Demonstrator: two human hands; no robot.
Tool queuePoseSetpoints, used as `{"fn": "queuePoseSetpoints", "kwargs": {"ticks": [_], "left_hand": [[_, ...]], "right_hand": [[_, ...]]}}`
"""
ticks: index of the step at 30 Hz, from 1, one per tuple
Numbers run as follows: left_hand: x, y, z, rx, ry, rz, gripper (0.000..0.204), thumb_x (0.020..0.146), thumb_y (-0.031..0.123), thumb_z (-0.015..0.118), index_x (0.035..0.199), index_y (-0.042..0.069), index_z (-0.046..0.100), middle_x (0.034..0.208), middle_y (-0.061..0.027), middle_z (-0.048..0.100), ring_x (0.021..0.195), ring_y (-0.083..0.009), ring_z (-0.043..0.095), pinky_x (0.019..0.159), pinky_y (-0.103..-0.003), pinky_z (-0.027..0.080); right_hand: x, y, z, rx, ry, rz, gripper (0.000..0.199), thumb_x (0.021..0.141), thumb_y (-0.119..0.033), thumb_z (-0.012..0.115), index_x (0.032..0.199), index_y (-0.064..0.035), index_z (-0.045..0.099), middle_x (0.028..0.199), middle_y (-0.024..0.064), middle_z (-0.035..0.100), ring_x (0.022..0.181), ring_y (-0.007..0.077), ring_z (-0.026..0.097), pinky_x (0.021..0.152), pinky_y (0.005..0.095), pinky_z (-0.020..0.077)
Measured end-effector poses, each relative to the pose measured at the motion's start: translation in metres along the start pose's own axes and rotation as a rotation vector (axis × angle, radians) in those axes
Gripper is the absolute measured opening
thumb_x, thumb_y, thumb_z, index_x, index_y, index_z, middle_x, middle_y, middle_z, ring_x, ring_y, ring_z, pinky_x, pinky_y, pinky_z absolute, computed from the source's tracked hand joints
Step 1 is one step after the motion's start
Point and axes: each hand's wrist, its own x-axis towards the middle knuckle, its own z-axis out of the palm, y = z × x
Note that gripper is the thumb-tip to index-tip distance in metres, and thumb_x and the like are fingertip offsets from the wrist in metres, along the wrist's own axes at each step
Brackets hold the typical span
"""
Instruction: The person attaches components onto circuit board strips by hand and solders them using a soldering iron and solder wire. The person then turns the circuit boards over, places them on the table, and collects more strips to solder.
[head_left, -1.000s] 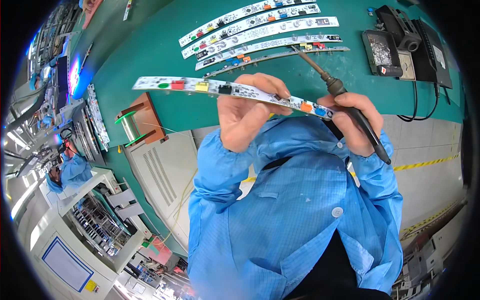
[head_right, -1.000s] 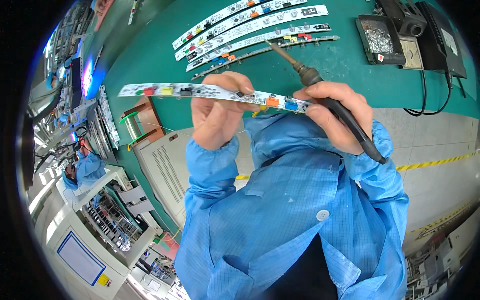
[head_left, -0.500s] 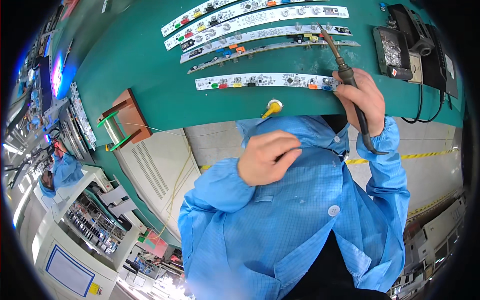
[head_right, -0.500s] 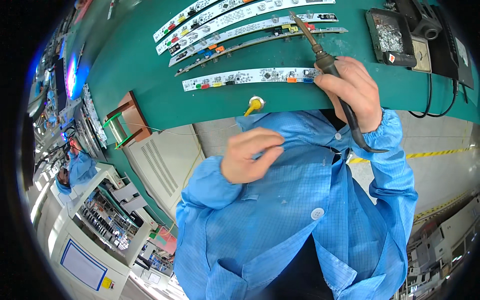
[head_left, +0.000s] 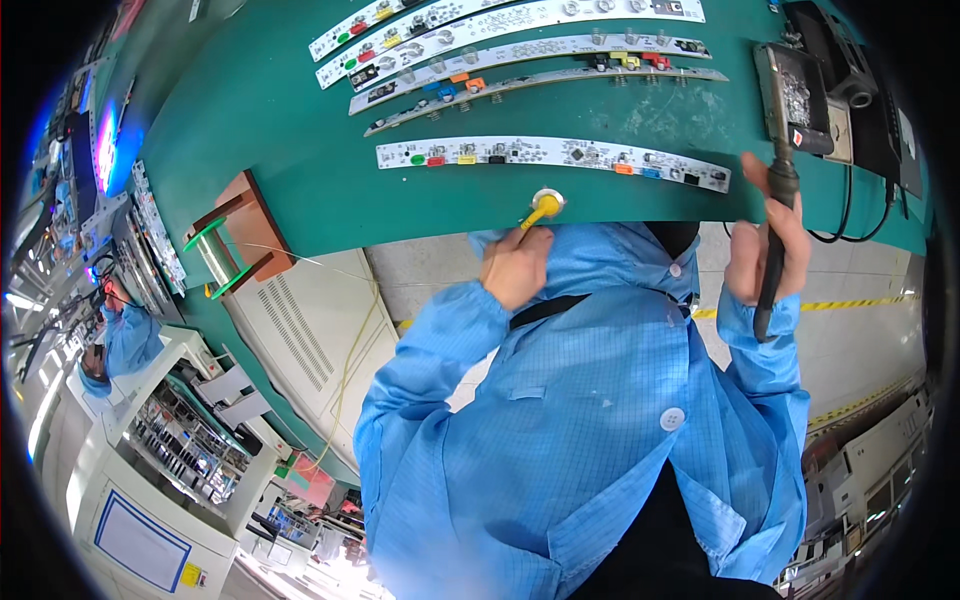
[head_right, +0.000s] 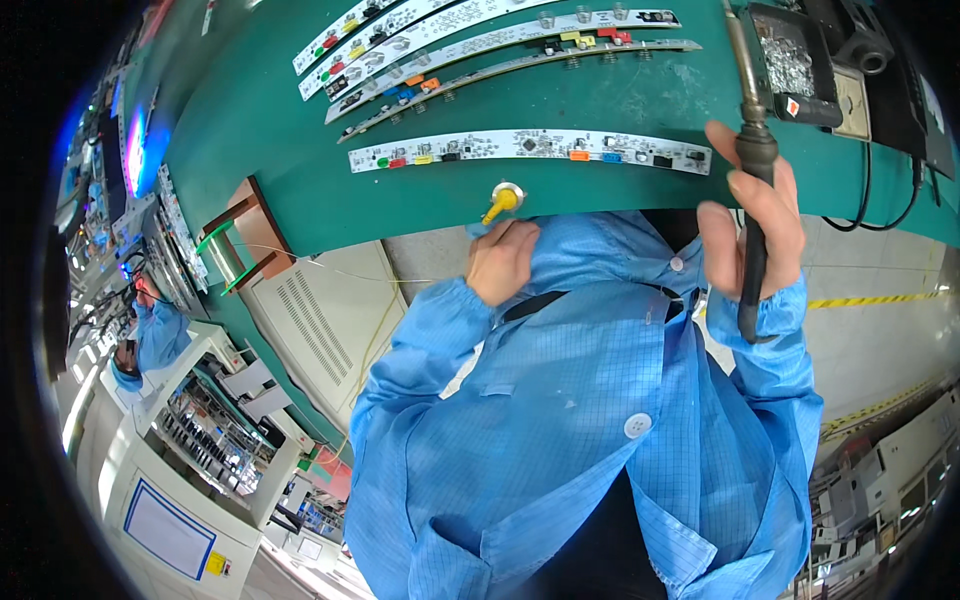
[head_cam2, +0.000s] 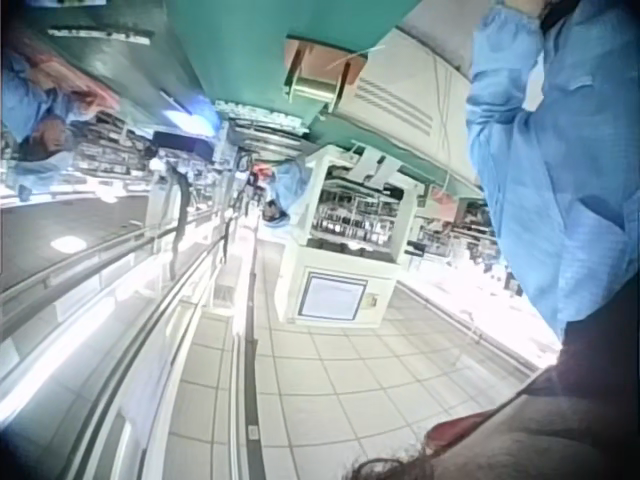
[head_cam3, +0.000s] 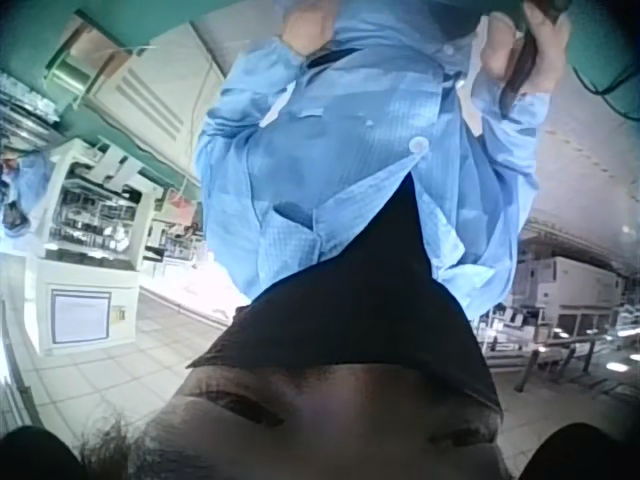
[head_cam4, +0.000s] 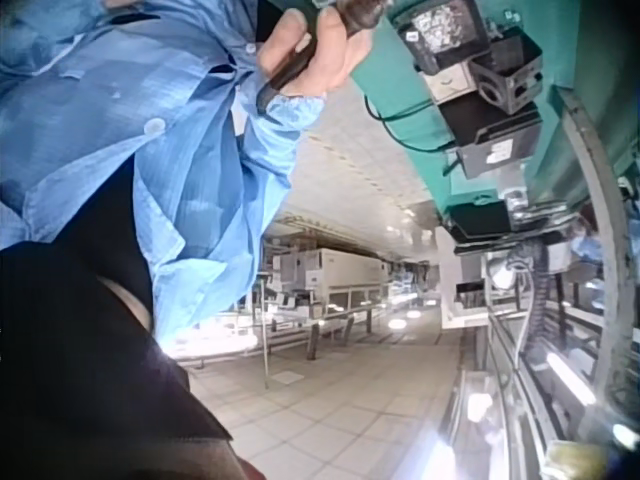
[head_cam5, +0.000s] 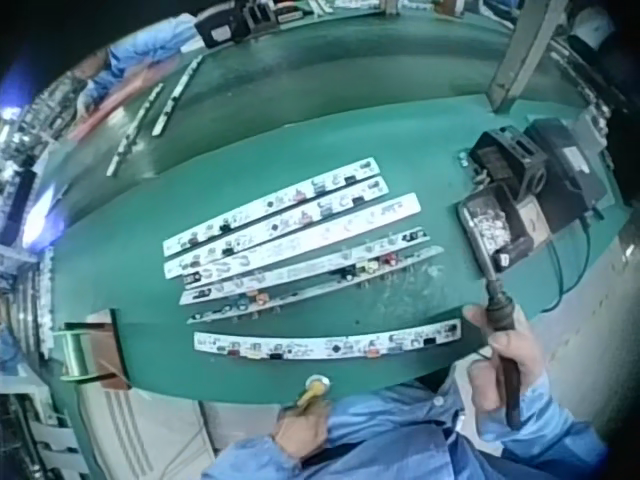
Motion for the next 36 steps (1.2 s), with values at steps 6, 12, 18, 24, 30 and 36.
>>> {"fn": "queuePoseSetpoints", "kwargs": {"ticks": [6, 12, 18, 24, 30, 36], "left_hand": [[0.008, 0.095, -0.051, -0.610, -0.001, 0.139, 0.012, 0.082, -0.004, 0.067, 0.093, 0.000, 0.067, 0.080, -0.0117, 0.063, 0.066, -0.0201, 0.061, 0.057, -0.028, 0.047], [0.034, 0.121, -0.067, -0.534, 0.116, 0.366, 0.015, 0.077, -0.006, 0.070, 0.089, 0.000, 0.066, 0.077, -0.0102, 0.064, 0.060, -0.0173, 0.059, 0.050, -0.028, 0.045], [0.046, 0.097, -0.084, -0.360, 0.327, 0.169, 0.012, 0.076, -0.007, 0.069, 0.082, 0.000, 0.061, 0.092, -0.0118, 0.066, 0.056, -0.0096, 0.054, 0.045, -0.023, 0.041], [0.070, 0.086, -0.083, -0.248, 0.314, 0.206, 0.015, 0.076, -0.003, 0.070, 0.074, 0.001, 0.056, 0.115, -0.0191, 0.065, 0.051, -0.0032, 0.047, 0.043, -0.021, 0.036], [0.082, 0.082, -0.082, -0.211, 0.318, 0.226, 0.017, 0.076, -0.002, 0.069, 0.069, 0.000, 0.054, 0.117, -0.0201, 0.065, 0.048, -0.0041, 0.048, 0.042, -0.021, 0.038], [0.082, 0.078, -0.082, -0.265, 0.263, 0.218, 0.016, 0.078, -0.002, 0.069, 0.071, -0.001, 0.054, 0.116, -0.0182, 0.065, 0.049, -0.0035, 0.049, 0.042, -0.021, 0.039]], "right_hand": [[-0.012, -0.042, 0.006, 0.435, -0.264, 0.187, 0.034, 0.087, -0.003, 0.064, 0.119, -0.0044, 0.052, 0.112, 0.0351, 0.061, 0.102, 0.0409, 0.065, 0.085, 0.0468, 0.0526], [-0.016, -0.060, 0.032, 0.599, -0.051, 0.186, 0.035, 0.081, 0.010, 0.067, 0.110, -0.0041, 0.055, 0.103, 0.0333, 0.065, 0.091, 0.0359, 0.069, 0.076, 0.0382, 0.0564], [0.000, -0.018, 0.022, -0.222, -0.079, 0.027, 0.054, 0.079, 0.010, 0.071, 0.124, -0.0080, 0.047, 0.121, 0.0288, 0.061, 0.098, 0.0327, 0.064, 0.086, 0.0404, 0.0507], [0.008, -0.009, 0.027, -0.341, 0.023, -0.069, 0.037, 0.080, -0.014, 0.074, 0.113, -0.0043, 0.060, 0.112, 0.0196, 0.067, 0.098, 0.0330, 0.062, 0.086, 0.0436, 0.0458], [0.009, -0.060, 0.015, -0.205, -0.059, -0.060, 0.025, 0.073, -0.017, 0.071, 0.096, -0.0046, 0.070, 0.075, 0.0087, 0.061, 0.069, 0.0248, 0.058, 0.079, 0.0452, 0.0458], [0.010, -0.074, 0.044, -0.332, 0.106, -0.102, 0.019, 0.059, -0.010, 0.072, 0.078, -0.0106, 0.072, 0.054, -0.0034, 0.049, 0.046, 0.0130, 0.041, 0.070, 0.0358, 0.0407]]}}
